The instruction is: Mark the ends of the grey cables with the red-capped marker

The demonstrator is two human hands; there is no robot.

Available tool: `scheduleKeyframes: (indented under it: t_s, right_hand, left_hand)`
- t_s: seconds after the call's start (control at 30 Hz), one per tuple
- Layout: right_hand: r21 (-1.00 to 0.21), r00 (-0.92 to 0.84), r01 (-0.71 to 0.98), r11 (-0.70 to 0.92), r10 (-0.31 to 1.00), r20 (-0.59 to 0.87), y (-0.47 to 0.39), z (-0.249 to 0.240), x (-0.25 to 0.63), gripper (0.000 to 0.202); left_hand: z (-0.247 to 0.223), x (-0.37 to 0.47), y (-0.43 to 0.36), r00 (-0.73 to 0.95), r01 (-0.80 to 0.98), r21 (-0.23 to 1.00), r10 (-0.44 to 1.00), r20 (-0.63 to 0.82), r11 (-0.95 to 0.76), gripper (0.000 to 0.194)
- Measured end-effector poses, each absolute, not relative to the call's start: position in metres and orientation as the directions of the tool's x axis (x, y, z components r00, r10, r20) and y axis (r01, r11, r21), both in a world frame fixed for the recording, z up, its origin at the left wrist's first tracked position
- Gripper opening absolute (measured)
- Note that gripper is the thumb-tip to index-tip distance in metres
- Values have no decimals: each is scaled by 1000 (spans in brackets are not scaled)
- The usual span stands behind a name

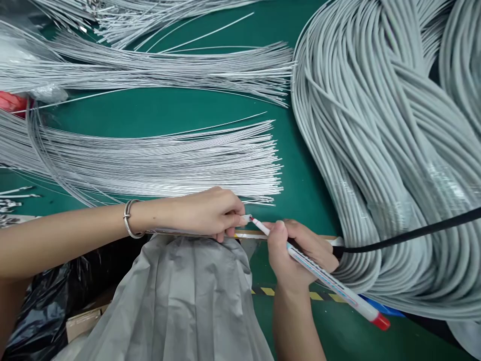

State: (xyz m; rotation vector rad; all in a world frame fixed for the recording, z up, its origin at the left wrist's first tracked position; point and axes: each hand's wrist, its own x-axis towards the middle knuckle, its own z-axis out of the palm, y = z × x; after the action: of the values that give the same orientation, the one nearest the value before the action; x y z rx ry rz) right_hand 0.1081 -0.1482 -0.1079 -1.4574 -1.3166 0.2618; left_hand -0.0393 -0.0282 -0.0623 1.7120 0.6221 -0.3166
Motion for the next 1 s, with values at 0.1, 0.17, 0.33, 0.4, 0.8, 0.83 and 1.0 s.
scheduleKeyframes:
  t_s: [0.1, 0.17, 0.33, 0.4, 0.8, 0.83, 1.0]
  right_hand:
    - [-795, 361, 567, 216, 803, 475, -149, -108, 108, 26]
    - [-792, 358, 570, 218, 801, 479, -149, -109, 109, 27]
    - [-778, 332, 581, 240, 803, 496, -149, -108, 111, 31]
    - [-777, 328, 583, 236, 807, 491, -149, -108, 111, 32]
    - [-951, 603, 184, 249, 736, 310, -155, -112, 111, 29]
    - [-958, 617, 93, 273, 739, 270, -157, -112, 112, 35]
    - [-984, 582, 173, 46, 801, 140, -165, -100, 107, 33]
  left_hand:
    - [-63, -39, -29, 813, 571, 807, 239, -532, -147, 37]
    - [-63, -39, -29, 814, 570, 808, 242, -528, -152, 37]
    - [-62, -40, -29, 805, 580, 805, 242, -542, -125, 37]
    - [-61, -40, -29, 801, 585, 801, 242, -548, -124, 38]
    - [-57, -42, -31, 827, 552, 807, 264, -497, -211, 36]
    - [-50, -42, -33, 842, 529, 800, 289, -455, -284, 35]
    - [8, -39, -57, 926, 349, 663, 353, -135, -662, 26]
